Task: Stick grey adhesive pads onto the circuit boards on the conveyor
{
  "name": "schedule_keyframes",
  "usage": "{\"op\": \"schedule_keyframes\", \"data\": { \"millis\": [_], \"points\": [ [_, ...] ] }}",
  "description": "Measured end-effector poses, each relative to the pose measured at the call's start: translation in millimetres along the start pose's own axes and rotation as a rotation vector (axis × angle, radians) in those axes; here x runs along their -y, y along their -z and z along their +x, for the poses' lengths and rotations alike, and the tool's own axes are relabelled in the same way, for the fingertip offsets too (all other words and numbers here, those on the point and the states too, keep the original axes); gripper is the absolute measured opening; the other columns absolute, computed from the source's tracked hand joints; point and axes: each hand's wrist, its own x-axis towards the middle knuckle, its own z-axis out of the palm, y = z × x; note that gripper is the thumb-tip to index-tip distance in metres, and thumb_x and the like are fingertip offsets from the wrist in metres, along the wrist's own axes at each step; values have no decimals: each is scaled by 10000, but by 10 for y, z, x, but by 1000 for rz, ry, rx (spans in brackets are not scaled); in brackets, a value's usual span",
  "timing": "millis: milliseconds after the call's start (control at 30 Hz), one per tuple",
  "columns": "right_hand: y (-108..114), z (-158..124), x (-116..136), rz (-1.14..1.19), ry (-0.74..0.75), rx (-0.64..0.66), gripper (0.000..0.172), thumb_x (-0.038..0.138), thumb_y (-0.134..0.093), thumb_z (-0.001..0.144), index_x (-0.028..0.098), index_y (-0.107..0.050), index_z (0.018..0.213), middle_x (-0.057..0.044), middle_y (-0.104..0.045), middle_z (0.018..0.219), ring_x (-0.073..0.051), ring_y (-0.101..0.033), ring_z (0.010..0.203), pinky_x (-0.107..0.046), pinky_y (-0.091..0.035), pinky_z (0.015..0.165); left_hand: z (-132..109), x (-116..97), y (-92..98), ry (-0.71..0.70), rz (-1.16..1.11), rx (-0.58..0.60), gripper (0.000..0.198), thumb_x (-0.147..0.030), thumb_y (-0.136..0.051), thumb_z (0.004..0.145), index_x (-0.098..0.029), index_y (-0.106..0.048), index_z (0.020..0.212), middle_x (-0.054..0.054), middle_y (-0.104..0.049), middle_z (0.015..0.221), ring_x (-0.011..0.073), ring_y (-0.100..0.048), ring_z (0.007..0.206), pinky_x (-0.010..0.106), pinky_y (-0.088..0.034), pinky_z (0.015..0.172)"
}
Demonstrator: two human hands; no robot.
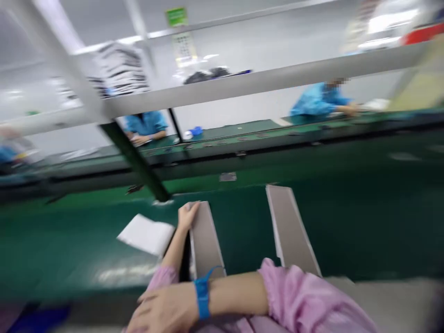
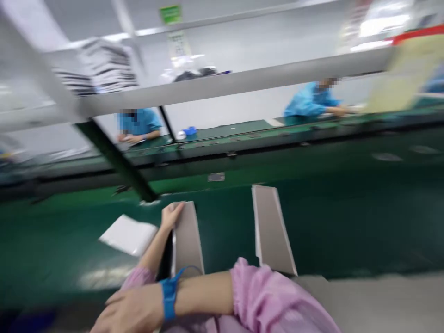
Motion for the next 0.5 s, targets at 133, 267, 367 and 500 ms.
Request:
{"op": "schedule_keyframes", "data": {
  "millis": [133, 267, 367, 500],
  "points": [
    [-240, 123, 118, 73, 208, -259, 339, 211, -422, 945, 90, -554, 1233, -108, -655, 1132, -197, -576, 1037, -344, -460, 948, -80, -33, 129, 56, -26, -88, 284, -418, -758, 626, -139, -715, 644, 39, -699, 646, 209, -641, 720, 292, -508, 681],
    [-493, 132, 28, 145, 217, -536, 360, 117, -289, 954, 85, -559, 1188, -124, -676, 1021, -208, -592, 978, -369, -475, 912, -94, -39, 223, 135, -39, -216, 282, -391, -844, 516, -148, -706, 551, -2, -620, 528, 188, -609, 643, 267, -498, 618],
    [-650, 176, -65, 79, 333, -576, 430, 40, -251, 903, 92, -557, 1201, -119, -681, 1027, -208, -601, 974, -359, -471, 893, 35, 87, 254, 204, -16, -129, 260, -389, -846, 525, -163, -730, 583, 1, -610, 540, 203, -615, 673, 281, -506, 648],
    [-691, 119, -160, -25, 374, -525, 535, 55, -328, 815, 92, -491, 1324, -121, -656, 1163, -232, -576, 1089, -381, -433, 933, 190, 328, 211, 255, 55, 67, 379, -517, -771, 618, -177, -773, 785, 47, -666, 717, 261, -632, 832, 341, -519, 745]
  ]
}}
